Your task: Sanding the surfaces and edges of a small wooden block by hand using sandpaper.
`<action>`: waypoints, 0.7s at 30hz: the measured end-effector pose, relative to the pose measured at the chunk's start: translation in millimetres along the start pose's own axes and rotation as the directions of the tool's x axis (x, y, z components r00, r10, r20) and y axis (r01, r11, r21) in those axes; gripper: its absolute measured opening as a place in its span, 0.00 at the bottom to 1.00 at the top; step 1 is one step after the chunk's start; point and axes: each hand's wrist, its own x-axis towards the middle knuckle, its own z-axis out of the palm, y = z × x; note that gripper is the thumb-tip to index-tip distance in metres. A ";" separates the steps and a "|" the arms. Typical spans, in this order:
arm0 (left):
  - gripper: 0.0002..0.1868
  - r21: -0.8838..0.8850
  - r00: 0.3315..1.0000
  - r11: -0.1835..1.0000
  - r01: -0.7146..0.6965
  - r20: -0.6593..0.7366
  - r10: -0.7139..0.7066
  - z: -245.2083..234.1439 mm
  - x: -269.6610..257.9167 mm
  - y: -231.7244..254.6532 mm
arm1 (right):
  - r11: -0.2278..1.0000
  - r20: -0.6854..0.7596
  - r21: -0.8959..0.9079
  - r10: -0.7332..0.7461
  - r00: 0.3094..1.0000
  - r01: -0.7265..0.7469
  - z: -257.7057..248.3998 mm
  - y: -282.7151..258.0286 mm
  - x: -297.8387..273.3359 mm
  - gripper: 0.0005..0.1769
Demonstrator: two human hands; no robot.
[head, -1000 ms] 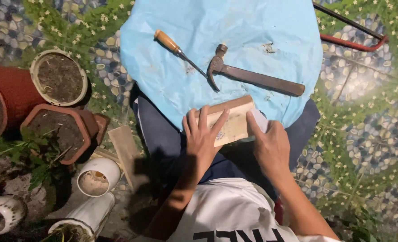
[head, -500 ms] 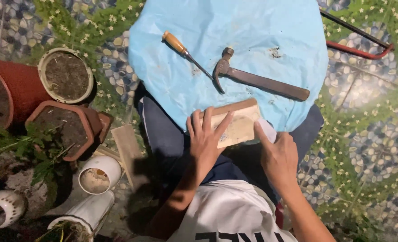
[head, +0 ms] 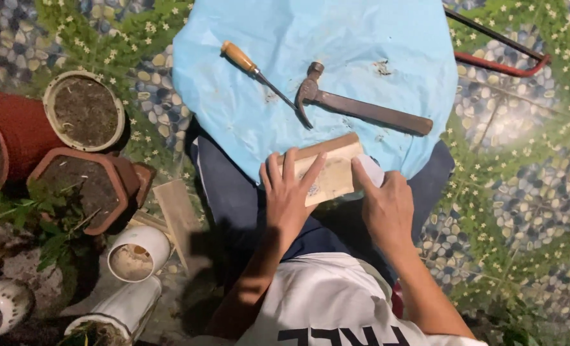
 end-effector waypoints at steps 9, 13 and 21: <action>0.62 -0.060 0.999 0.998 0.010 -0.035 -0.012 -1.5 -0.6 1.0 | 0.997 0.025 -0.064 0.038 0.999 -0.036 3.9 -3.8 -14.2 0.37; 0.61 -0.004 0.999 1.000 -0.005 -0.033 0.005 0.5 -1.8 0.1 | 0.999 -0.020 -0.014 0.036 0.999 -0.036 3.4 -7.0 -17.3 0.37; 0.63 -0.021 1.000 1.000 -0.008 -0.022 0.007 2.6 -1.8 0.1 | 0.996 0.010 -0.046 0.071 0.997 -0.071 11.4 -10.0 -9.8 0.42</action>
